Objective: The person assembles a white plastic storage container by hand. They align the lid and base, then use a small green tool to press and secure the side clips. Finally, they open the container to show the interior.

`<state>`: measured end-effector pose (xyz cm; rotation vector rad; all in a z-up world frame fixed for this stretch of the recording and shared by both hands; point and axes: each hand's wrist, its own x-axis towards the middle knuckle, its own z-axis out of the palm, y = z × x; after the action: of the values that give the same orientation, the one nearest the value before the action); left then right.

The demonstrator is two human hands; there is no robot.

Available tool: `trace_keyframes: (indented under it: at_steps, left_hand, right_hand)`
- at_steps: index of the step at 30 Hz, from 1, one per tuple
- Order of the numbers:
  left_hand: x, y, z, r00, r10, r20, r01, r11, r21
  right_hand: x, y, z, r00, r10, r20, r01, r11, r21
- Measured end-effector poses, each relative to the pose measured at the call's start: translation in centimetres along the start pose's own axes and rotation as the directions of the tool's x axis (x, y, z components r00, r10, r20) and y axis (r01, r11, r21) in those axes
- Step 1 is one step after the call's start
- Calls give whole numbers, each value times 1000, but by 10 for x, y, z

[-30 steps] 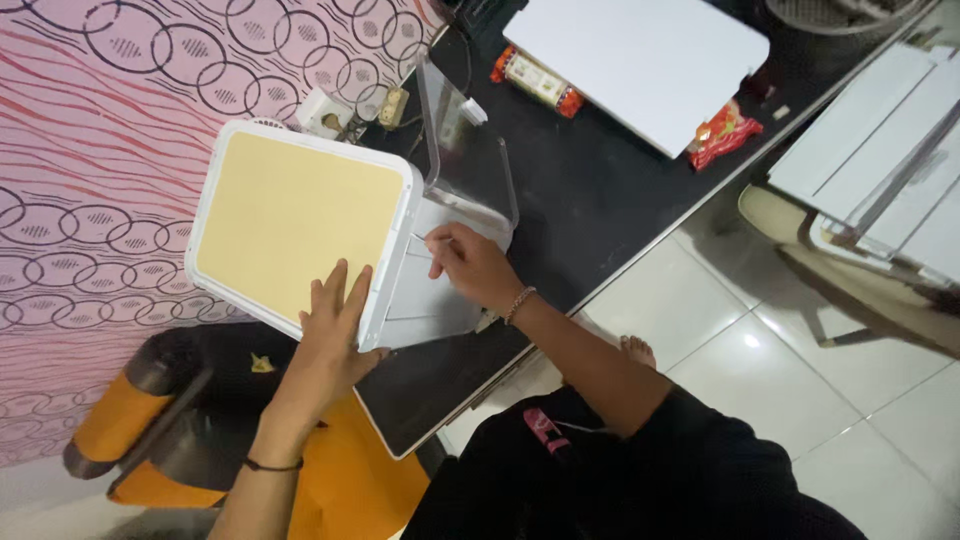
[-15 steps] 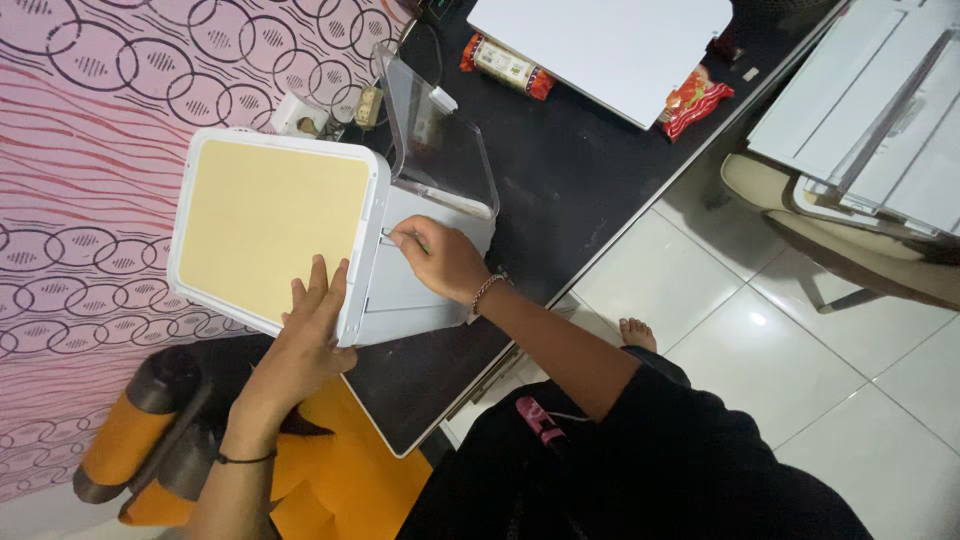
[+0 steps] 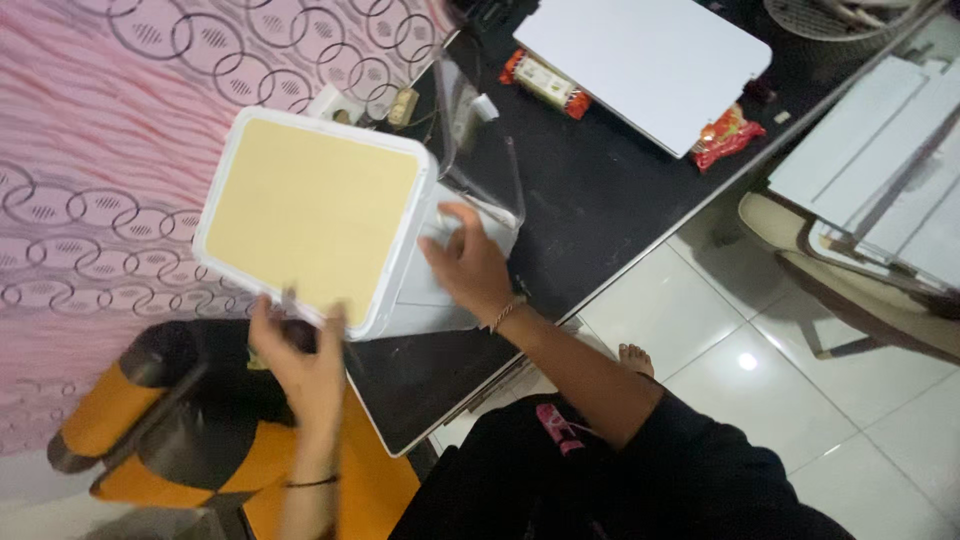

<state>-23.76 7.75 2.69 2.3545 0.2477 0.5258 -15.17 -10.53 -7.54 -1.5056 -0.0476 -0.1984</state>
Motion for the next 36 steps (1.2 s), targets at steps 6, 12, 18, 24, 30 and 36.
trace_keyframes:
  at_steps: [6,12,18,24,30,36]
  left_hand:
    - [-19,-49,11,704,-634,320,670,443,-596]
    - [-32,-82,16,847,-380,371,489,286,-824]
    - [-56,-90,33,957,-181,226,286,709,-644]
    - [-55,-108,79,993,-115,-18,80,784,-615]
    - [-52,-96,80,993,-94,-69,41,834,-550]
    - [-47,-77,59,994,-107,38,112,877,-468]
  right_hand:
    - [20,-43,8,902,-351,252,413,873,-259]
    - [-12,-72,44,604,-269,750,719,589,-368]
    - [-1,-74,74,441,-255,861,858,402,-320]
    - [-8,-85,110,575,-144,806,782,389,-488]
    - [9,-91,155,603,60,795,731,358,-581]
    - [8,-89,142,588,-55,807,735,453,-505]
